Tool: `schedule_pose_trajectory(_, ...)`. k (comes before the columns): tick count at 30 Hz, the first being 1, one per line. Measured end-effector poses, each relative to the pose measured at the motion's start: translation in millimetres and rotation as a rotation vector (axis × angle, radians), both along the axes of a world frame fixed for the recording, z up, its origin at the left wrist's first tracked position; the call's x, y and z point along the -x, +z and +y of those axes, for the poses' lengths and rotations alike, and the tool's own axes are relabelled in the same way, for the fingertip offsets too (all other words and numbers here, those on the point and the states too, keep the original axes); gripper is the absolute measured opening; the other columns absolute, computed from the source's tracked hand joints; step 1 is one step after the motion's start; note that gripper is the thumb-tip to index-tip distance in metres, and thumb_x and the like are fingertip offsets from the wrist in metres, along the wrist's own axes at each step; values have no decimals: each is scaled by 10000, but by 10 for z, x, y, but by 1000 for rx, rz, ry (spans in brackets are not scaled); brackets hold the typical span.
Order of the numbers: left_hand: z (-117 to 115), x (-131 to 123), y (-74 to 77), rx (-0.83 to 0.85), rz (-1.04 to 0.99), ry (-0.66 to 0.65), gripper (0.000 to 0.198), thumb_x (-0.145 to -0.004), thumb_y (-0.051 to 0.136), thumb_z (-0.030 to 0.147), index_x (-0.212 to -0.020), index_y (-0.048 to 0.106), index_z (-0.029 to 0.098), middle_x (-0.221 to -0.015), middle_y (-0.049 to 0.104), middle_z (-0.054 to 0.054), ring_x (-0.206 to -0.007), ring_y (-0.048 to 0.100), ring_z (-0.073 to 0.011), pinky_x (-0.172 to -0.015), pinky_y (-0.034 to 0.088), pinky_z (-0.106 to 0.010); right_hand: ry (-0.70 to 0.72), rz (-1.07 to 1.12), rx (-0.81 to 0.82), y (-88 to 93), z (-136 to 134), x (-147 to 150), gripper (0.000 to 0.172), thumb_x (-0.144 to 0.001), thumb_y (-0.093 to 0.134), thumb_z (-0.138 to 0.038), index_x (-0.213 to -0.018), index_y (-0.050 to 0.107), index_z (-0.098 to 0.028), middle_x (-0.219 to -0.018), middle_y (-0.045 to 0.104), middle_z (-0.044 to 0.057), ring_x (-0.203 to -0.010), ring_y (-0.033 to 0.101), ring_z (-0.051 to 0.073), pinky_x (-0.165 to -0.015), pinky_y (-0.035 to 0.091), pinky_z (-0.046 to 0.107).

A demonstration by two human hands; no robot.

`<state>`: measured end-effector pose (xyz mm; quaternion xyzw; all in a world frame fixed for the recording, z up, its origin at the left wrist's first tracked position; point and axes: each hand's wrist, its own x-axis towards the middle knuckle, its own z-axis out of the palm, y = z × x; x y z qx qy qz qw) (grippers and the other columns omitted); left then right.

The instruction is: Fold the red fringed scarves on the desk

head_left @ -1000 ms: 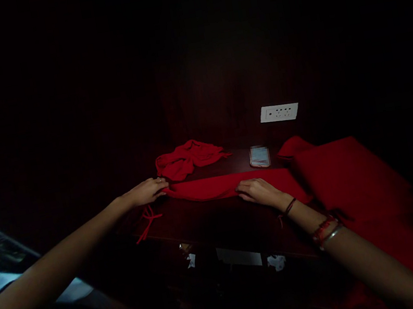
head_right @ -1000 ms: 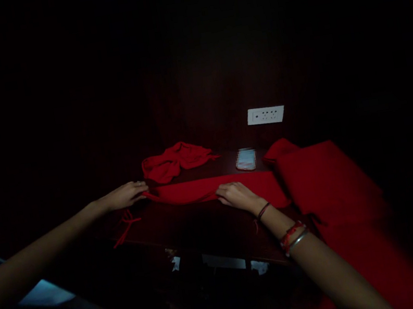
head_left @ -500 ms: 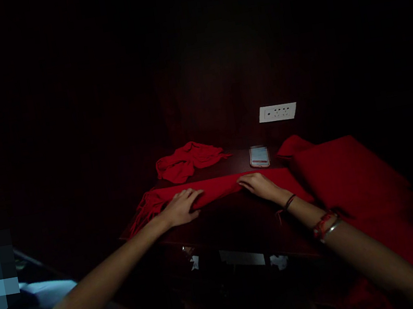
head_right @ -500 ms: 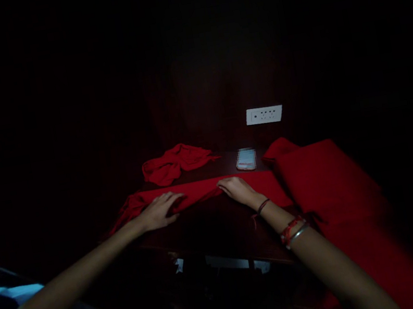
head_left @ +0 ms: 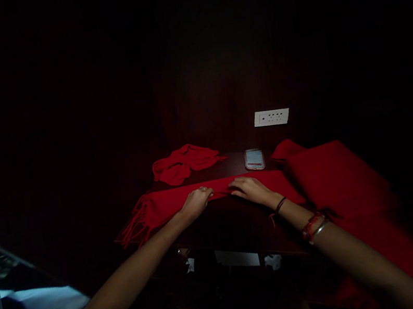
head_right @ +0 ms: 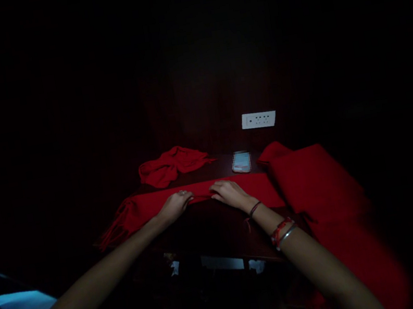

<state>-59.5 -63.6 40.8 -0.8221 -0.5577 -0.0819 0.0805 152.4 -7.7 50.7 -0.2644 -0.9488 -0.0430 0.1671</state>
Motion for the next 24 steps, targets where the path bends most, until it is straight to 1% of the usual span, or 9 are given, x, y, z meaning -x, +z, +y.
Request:
schedule_pose_trajectory(3, -12, -36, -1, 25, 28, 16, 221, -855, 293, 190, -901, 507, 157, -852, 581, -100, -797, 552, -192, -655, 407, -273, 1, -46, -35, -10, -78, 162, 249, -809, 423, -309, -967, 535, -152, -913, 577, 79, -847, 521, 162, -718, 391, 256)
schedule_pose_trajectory(7, -16, -57, -1, 46, 24, 50, 238, -862, 266, 177, -946, 487, 151, -902, 580, -110, -835, 551, -191, -671, 409, -271, -38, -117, -63, -18, -126, 305, 189, -824, 392, -232, -881, 550, -146, -865, 583, 80, -796, 534, 154, -686, 377, 236)
schedule_pose_trajectory(9, -27, -44, -14, 46, 18, 39, 227, -868, 276, 222, -962, 471, 154, -923, 570, -106, -865, 541, -187, -694, 407, -270, -75, -128, -54, -16, -115, 321, 218, -843, 346, -213, -850, 553, -145, -838, 587, 83, -774, 540, 147, -675, 369, 229)
schedule_pose_trajectory(11, -56, -15, -43, 25, 25, 17, 205, -850, 345, 284, -979, 449, 163, -970, 547, -96, -907, 521, -189, -714, 406, -268, -103, -119, -39, -1, -86, 305, 241, -854, 322, -221, -837, 551, -147, -822, 589, 80, -752, 544, 142, -654, 363, 221)
schedule_pose_trajectory(14, -122, 72, -93, -16, 53, 53, 201, -826, 399, 267, -1002, 421, 175, -1018, 518, -83, -932, 505, -187, -724, 406, -263, -119, -116, -16, 49, -24, 256, 245, -855, 320, -225, -820, 550, -146, -798, 595, 72, -725, 548, 139, -623, 354, 211)
schedule_pose_trajectory(17, -167, 209, -97, 4, 62, 126, 160, -835, 372, 238, -963, 442, 173, -934, 553, -75, -859, 537, -179, -691, 411, -256, -76, -132, 6, 114, 33, 229, 243, -851, 326, -215, -805, 553, -140, -802, 597, 77, -737, 548, 141, -631, 353, 211)
schedule_pose_trajectory(19, -166, 305, -61, 31, 28, 129, 162, -834, 378, 257, -945, 461, 173, -893, 573, -71, -816, 553, -178, -672, 411, -250, -25, -121, 18, 147, 58, 239, 238, -849, 326, -203, -814, 553, -139, -817, 595, 79, -752, 546, 146, -645, 357, 218)
schedule_pose_trajectory(22, -129, 404, 8, 73, -88, 107, 185, -834, 381, 271, -958, 480, 175, -864, 599, -59, -801, 564, -170, -672, 407, -235, 52, -32, 53, 160, 68, 289, 206, -836, 348, -186, -936, 523, -146, -882, 583, 72, -805, 535, 149, -682, 371, 230)
schedule_pose_trajectory(24, -100, 421, 30, 95, -156, 103, 199, -840, 369, 277, -957, 493, 175, -852, 608, -51, -805, 567, -164, -681, 404, -227, 114, 37, 94, 137, 60, 338, 255, -814, 403, -201, -1057, 464, -153, -969, 558, 72, -865, 517, 146, -726, 375, 237)
